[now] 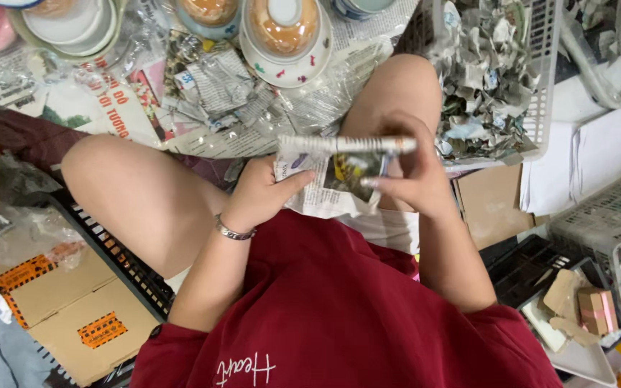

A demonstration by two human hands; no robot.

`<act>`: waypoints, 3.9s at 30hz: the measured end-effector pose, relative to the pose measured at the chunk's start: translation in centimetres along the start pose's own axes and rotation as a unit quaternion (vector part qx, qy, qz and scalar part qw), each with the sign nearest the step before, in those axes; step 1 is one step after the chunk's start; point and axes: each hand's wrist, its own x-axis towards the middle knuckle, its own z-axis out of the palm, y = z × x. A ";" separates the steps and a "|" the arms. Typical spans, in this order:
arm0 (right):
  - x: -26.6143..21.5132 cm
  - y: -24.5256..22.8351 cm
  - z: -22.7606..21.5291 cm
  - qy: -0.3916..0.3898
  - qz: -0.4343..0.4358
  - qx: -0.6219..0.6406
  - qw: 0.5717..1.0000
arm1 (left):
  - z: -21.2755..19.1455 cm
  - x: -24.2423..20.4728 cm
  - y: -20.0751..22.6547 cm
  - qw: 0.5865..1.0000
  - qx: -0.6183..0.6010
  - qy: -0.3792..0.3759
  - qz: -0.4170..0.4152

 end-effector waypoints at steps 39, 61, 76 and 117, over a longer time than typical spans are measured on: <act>0.9 2.3 5.2 -0.237 0.125 -0.103 0.958 | -1.5 -2.6 1.9 0.940 0.249 0.034 0.230; 8.3 -0.1 9.6 -0.033 -0.237 -0.344 0.908 | -5.2 -0.6 -4.0 0.954 0.133 0.262 0.060; 9.7 2.1 12.3 -0.183 -0.077 -0.303 0.932 | -4.7 -0.2 -4.1 0.977 0.145 0.135 0.083; 9.9 5.6 15.6 -0.068 -0.036 -0.096 0.992 | -7.5 -2.0 -9.9 0.956 -0.140 0.249 0.066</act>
